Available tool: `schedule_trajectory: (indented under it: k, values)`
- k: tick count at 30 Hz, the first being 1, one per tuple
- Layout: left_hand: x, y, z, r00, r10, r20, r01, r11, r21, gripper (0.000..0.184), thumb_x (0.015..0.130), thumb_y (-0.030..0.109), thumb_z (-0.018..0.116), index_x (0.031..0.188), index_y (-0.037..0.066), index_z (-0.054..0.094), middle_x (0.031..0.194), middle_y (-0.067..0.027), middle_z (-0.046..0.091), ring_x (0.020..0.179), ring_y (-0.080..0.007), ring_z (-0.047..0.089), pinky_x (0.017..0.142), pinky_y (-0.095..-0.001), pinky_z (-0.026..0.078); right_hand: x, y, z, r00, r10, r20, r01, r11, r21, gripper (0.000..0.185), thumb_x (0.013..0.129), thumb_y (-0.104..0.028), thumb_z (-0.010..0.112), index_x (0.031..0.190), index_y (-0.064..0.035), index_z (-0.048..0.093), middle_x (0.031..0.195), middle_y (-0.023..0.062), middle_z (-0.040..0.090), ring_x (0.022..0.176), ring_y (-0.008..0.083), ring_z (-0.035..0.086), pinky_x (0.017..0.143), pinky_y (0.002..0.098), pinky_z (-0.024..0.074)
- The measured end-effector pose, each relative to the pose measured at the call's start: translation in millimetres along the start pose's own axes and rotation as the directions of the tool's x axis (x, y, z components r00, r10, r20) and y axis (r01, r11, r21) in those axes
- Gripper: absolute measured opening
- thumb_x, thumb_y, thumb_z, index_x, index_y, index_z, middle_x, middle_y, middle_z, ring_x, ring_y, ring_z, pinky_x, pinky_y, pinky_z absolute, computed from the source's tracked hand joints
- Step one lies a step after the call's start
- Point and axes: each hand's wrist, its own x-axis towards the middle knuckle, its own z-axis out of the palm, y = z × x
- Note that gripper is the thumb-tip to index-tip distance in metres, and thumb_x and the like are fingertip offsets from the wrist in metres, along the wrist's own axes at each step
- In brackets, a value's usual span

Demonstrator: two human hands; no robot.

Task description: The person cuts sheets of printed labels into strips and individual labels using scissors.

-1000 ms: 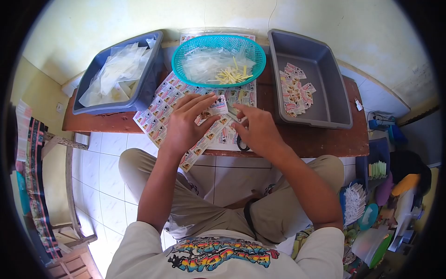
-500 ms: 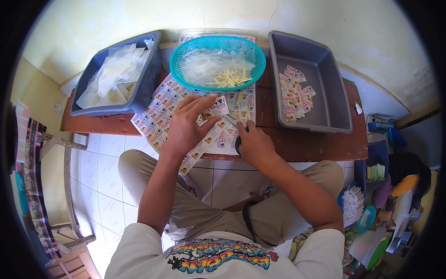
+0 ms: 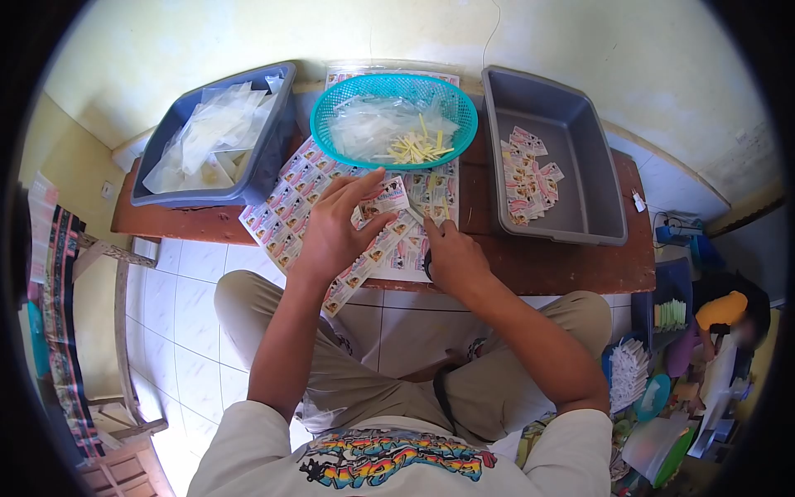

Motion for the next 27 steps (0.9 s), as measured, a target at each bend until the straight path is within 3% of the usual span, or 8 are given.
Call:
schedule_trajectory:
  k: [2, 6, 8, 14, 21, 24, 26, 27]
  values:
    - [-0.3, -0.6, -2.5, 1.0, -0.005, 0.009, 0.005, 1.0, 0.008, 0.067, 0.079, 0.014, 0.094, 0.14, 0.005, 0.068, 0.115, -0.0158, 0.079, 0.108, -0.0328, 0.073, 0.094, -0.0442, 0.06, -1.7, 3.9, 2.8, 1.0, 0.017, -0.026, -0.014, 0.993, 0.12, 0.079, 0.081, -0.008, 0.08, 0.154, -0.004, 0.05, 0.128, 0.025, 0.06, 0.106, 0.0435, 0.07, 0.094, 0.051, 0.06]
    - [1.2, -1.1, -6.7, 1.0, -0.009, 0.003, 0.009, 1.0, 0.014, 0.061, 0.079, 0.013, 0.094, 0.135, 0.004, 0.071, 0.119, -0.0161, 0.078, 0.111, -0.0337, 0.073, 0.096, -0.0444, 0.06, -10.3, 1.5, -20.1, 1.0, -0.012, 0.027, 0.004, 0.966, 0.259, 0.081, 0.081, -0.007, 0.078, 0.156, -0.0011, 0.049, 0.133, 0.0306, 0.056, 0.111, 0.0489, 0.069, 0.097, 0.0506, 0.0597]
    - [3.2, -2.0, -9.0, 1.0, 0.013, -0.021, -0.012, 1.0, 0.028, 0.059, 0.079, 0.012, 0.093, 0.133, 0.004, 0.073, 0.121, -0.016, 0.078, 0.111, -0.0342, 0.072, 0.097, -0.0446, 0.059, -17.5, 2.7, -25.2, 0.994, -0.098, -0.049, 0.108, 0.944, 0.31, 0.08, 0.081, -0.007, 0.078, 0.155, -0.003, 0.051, 0.131, 0.028, 0.057, 0.106, 0.0447, 0.07, 0.096, 0.0471, 0.0594]
    - [9.5, -3.0, -14.8, 0.998, 0.029, -0.053, -0.025, 0.997, 0.07, 0.049, 0.078, 0.01, 0.092, 0.125, 0.004, 0.076, 0.127, -0.0151, 0.077, 0.114, -0.0352, 0.071, 0.099, -0.0448, 0.059, -35.6, -4.1, -51.4, 0.989, -0.085, -0.123, 0.127, 0.913, 0.387, 0.08, 0.078, -0.007, 0.082, 0.154, -0.0068, 0.058, 0.117, 0.0175, 0.063, 0.091, 0.0305, 0.069, 0.088, 0.0399, 0.0581]
    - [28.3, -2.4, -25.4, 0.993, 0.071, -0.092, -0.06, 0.991, 0.117, 0.041, 0.079, 0.009, 0.091, 0.117, 0.003, 0.079, 0.128, -0.0153, 0.076, 0.114, -0.0358, 0.071, 0.099, -0.0449, 0.059, -45.9, -4.0, -77.3, 0.977, -0.068, -0.201, 0.157, 0.867, 0.473, 0.085, 0.08, -0.018, 0.092, 0.157, -0.0067, 0.056, 0.111, 0.0145, 0.062, 0.087, 0.0214, 0.066, 0.083, 0.036, 0.0573]
    - [39.7, 0.9, -29.5, 0.992, 0.091, -0.089, -0.08, 0.989, 0.123, 0.04, 0.079, 0.009, 0.091, 0.117, 0.003, 0.079, 0.128, -0.0149, 0.076, 0.115, -0.0353, 0.071, 0.1, -0.0447, 0.058, -39.0, 5.1, -67.0, 0.976, -0.068, -0.206, 0.194, 0.698, 0.689, 0.088, 0.084, -0.021, 0.094, 0.161, -0.0084, 0.052, 0.112, 0.0105, 0.059, 0.09, 0.0148, 0.063, 0.081, 0.0308, 0.0564]
    - [47.1, 0.4, -28.5, 0.99, 0.113, -0.088, -0.101, 0.986, 0.131, 0.04, 0.079, 0.009, 0.091, 0.117, 0.004, 0.079, 0.128, -0.0149, 0.076, 0.115, -0.0351, 0.071, 0.1, -0.0447, 0.058, -32.0, 4.6, -62.7, 0.973, -0.1, -0.208, 0.231, 0.43, 0.873, 0.087, 0.091, -0.013, 0.089, 0.166, -0.0101, 0.046, 0.115, 0.007, 0.056, 0.093, 0.0111, 0.062, 0.079, 0.0272, 0.0563]
    - [50.8, 0.1, -28.0, 0.989, 0.125, -0.082, -0.113, 0.984, 0.135, 0.04, 0.08, 0.009, 0.091, 0.117, 0.004, 0.079, 0.128, -0.0148, 0.076, 0.115, -0.0349, 0.071, 0.101, -0.0446, 0.058, -28.8, 3.5, -64.0, 0.972, -0.1, -0.215, 0.237, 0.429, 0.872, 0.087, 0.091, -0.013, 0.089, 0.166, -0.0101, 0.046, 0.115, 0.007, 0.056, 0.093, 0.0111, 0.062, 0.079, 0.0272, 0.0563]
